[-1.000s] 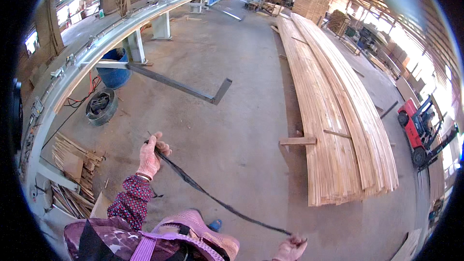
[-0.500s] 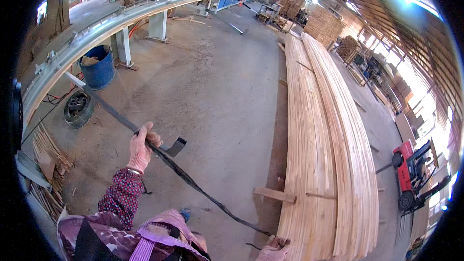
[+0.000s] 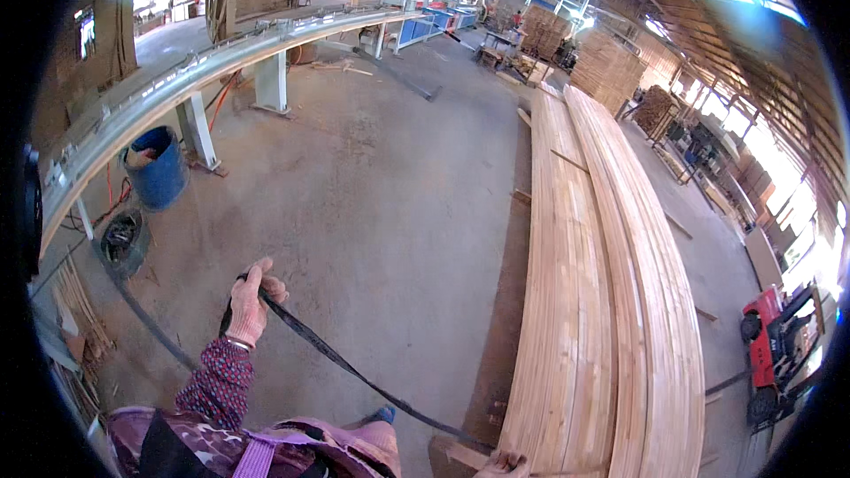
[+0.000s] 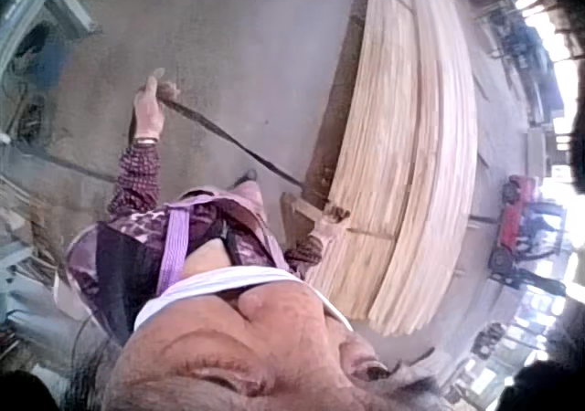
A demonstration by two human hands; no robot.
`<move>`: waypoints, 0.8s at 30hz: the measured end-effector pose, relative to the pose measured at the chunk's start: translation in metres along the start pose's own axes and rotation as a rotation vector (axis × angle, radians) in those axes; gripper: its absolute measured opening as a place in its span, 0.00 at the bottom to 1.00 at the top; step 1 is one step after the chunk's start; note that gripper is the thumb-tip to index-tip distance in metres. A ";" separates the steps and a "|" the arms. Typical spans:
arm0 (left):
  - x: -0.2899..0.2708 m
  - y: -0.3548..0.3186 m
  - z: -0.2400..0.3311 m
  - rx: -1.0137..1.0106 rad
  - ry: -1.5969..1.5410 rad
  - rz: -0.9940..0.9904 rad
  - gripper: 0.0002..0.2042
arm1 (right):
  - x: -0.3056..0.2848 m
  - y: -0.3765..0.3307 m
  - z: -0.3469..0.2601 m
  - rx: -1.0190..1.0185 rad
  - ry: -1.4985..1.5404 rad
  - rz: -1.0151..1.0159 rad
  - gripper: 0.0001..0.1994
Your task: The person gathers wooden planks and secures them into bundles using a black strap. They walk through a workshop, pick up a stack of planks, wrap the strap around them, and tighten it. The person then places the finished bundle on a table and repeats the process with another stack of planks.
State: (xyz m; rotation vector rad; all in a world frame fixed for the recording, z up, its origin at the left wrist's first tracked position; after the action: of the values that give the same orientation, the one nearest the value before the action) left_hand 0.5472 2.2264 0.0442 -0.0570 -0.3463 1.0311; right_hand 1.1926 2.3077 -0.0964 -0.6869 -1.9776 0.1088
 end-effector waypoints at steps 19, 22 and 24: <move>0.317 0.376 -0.046 -0.104 -0.417 0.034 0.07 | 0.347 0.349 0.251 0.061 -0.039 0.020 0.09; 0.411 0.427 -0.042 -0.146 -0.382 -0.044 0.11 | 0.363 0.393 0.249 0.111 0.037 0.019 0.09; 0.463 0.470 -0.045 -0.126 -0.340 -0.105 0.14 | 0.367 0.429 0.254 0.090 0.006 0.005 0.09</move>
State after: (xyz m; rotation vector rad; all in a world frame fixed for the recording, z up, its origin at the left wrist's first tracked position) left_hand 0.3862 2.8672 0.0221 0.0238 -0.7160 0.9132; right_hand 1.0342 2.9056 -0.0858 -0.6334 -1.9530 0.1973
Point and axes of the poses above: each hand's wrist, its own y-axis towards the middle knuckle, its own x-axis out of the palm, z = x × y, the point moved 10 cm from there along y, towards the middle knuckle, and after that the axes turned 13 degrees about y, right-handed, at the moved point
